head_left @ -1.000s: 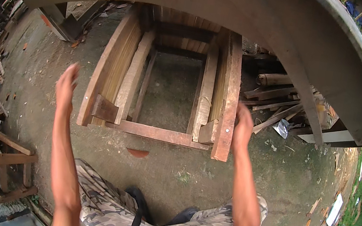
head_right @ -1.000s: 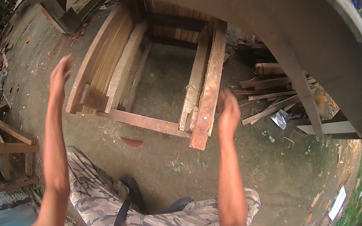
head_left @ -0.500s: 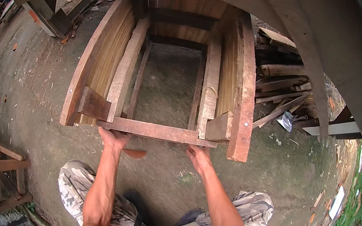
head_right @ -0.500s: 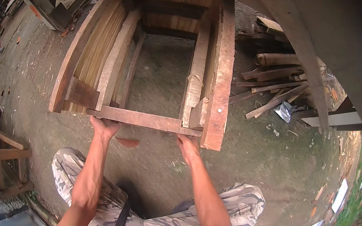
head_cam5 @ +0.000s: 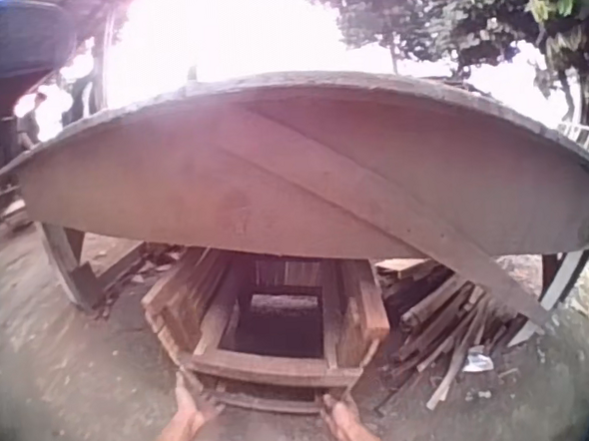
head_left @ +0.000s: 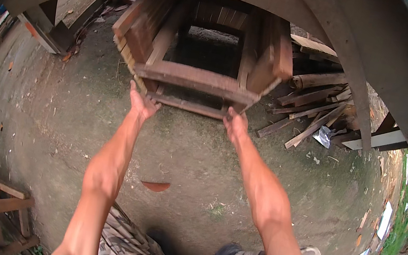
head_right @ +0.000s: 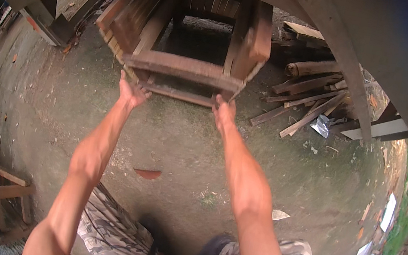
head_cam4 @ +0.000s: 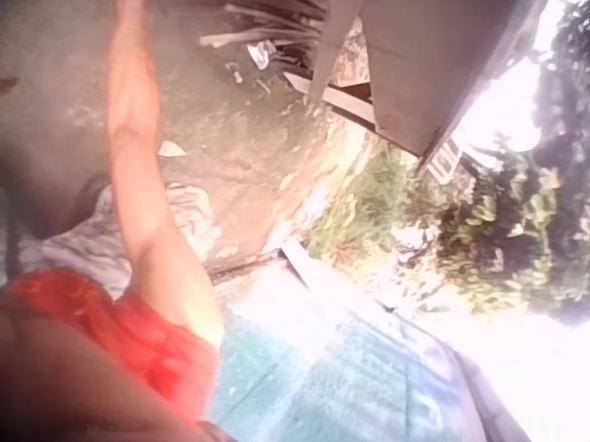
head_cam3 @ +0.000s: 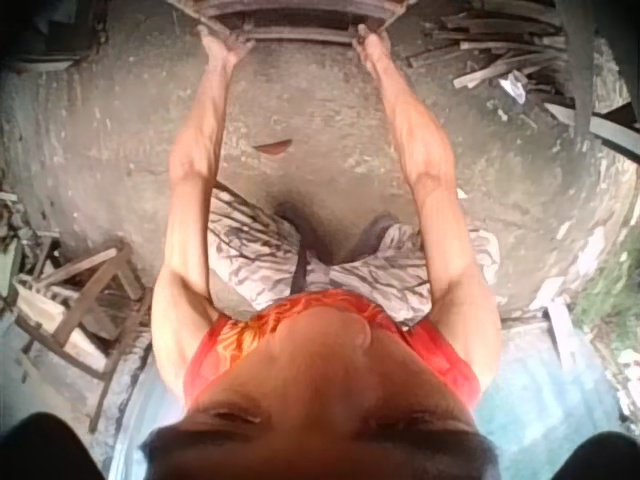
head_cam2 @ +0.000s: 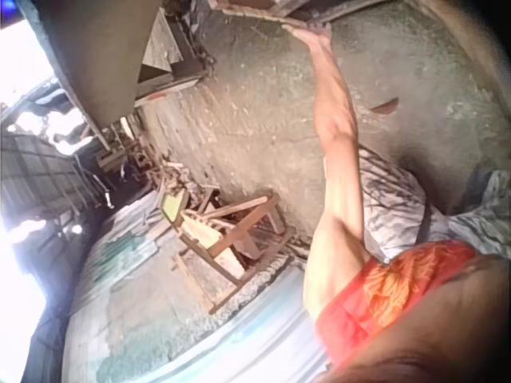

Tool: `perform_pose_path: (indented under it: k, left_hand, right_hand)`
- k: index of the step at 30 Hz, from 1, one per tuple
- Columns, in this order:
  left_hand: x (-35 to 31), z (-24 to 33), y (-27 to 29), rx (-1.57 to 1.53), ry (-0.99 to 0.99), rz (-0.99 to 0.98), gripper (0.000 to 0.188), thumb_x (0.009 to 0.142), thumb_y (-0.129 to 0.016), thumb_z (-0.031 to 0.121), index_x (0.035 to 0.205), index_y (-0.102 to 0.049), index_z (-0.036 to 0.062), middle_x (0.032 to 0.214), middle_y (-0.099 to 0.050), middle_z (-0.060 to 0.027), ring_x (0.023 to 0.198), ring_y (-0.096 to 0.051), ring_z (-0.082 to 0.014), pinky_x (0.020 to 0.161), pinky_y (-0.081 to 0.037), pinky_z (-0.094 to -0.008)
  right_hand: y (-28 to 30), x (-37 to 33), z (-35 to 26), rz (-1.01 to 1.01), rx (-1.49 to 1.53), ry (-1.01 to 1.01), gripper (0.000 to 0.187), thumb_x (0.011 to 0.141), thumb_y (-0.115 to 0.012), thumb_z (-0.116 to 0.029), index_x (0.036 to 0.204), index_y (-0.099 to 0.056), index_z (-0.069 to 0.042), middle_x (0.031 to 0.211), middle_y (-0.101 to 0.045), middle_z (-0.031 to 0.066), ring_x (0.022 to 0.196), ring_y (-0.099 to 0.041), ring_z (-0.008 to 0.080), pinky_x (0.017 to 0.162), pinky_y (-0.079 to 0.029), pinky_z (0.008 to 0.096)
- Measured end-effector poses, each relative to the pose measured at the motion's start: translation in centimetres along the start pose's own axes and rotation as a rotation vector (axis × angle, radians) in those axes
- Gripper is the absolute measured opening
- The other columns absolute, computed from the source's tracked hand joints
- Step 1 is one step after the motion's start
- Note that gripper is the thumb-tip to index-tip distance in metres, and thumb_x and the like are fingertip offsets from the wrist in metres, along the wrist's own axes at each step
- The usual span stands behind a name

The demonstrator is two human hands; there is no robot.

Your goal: The person gathers and stacks various wooden planks and frames in an outdoor cluttered area. They repeatedly pick up pieces from the ground and place them into a pile under a makeshift shelter.

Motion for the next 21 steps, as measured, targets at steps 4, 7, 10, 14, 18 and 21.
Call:
perform_pose_path:
  k: [4,7,10,14,18,21]
  left_hand:
    - [1.1,1.4,-4.5,0.634,-0.028,-0.142,0.103,0.088,-0.029,0.077,0.153,0.012,0.0081,0.160,0.009,-0.0202,0.148,0.006,-0.0352,0.119,0.001,-0.0524]
    - [-0.3,2.7,-9.0,0.617,-0.232,-0.136,0.098,0.091,-0.031,0.073,0.154,0.007,0.0088,0.160,0.006,-0.0217,0.148,0.002,-0.0359,0.119,-0.003,-0.0526]
    - [-1.6,0.8,-15.2,0.696,-0.212,-0.233,0.100,0.090,-0.049,0.064,0.154,0.003,0.0073,0.159,0.001,-0.0228,0.148,-0.005,-0.0367,0.118,-0.014,-0.0525]
    - [0.0,-1.4,-19.0,0.632,-0.173,-0.089,0.104,0.087,-0.070,0.042,0.150,-0.004,-0.0074,0.158,-0.005,-0.0224,0.145,-0.017,-0.0360,0.113,-0.031,-0.0506]
    - [3.0,-1.4,-18.6,0.873,-0.230,0.050,0.098,0.083,-0.075,0.038,0.144,-0.018,-0.0151,0.154,-0.017,-0.0267,0.140,-0.028,-0.0348,0.107,-0.039,-0.0468]
    - [5.3,-0.1,-18.6,1.077,-0.343,0.428,0.102,0.082,-0.069,0.054,0.146,-0.022,-0.0107,0.155,-0.017,-0.0277,0.137,-0.035,-0.0371,0.107,-0.039,-0.0388]
  right_hand:
    - [-0.6,4.3,-4.0,0.031,-0.058,0.045,0.053,0.094,-0.059,-0.010,0.140,-0.034,-0.010,0.137,-0.045,0.0093,0.130,-0.041,0.0273,0.108,-0.034,0.0423]
    - [-1.8,3.1,-6.3,-0.011,-0.329,0.039,0.063,0.094,-0.060,-0.023,0.147,-0.028,-0.012,0.140,-0.043,0.0105,0.131,-0.040,0.0283,0.103,-0.041,0.0466]
    - [-2.5,1.0,-11.1,0.058,-0.389,0.157,0.072,0.092,-0.063,-0.039,0.147,-0.029,-0.007,0.140,-0.043,0.0144,0.127,-0.044,0.0305,0.094,-0.050,0.0475]
    - [-4.0,1.0,-14.5,0.114,-0.203,0.200,0.079,0.088,-0.068,-0.043,0.142,-0.032,0.000,0.137,-0.046,0.0177,0.119,-0.051,0.0300,0.094,-0.050,0.0448]
    - [-4.1,2.9,-16.2,0.206,-0.287,0.328,0.068,0.086,-0.071,-0.041,0.131,-0.043,0.003,0.129,-0.052,0.0162,0.112,-0.054,0.0251,0.091,-0.050,0.0397]
    - [-4.2,4.7,-17.8,0.147,-0.191,0.319,0.046,0.090,-0.067,-0.032,0.121,-0.053,0.000,0.121,-0.056,0.0102,0.106,-0.054,0.0211,0.086,-0.050,0.0355]
Point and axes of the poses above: each hand's wrist, its own x-axis towards the middle knuckle, its own y-axis out of the back of the hand, z = x × y, the point moved 10 cm from there along x, towards the middle knuckle
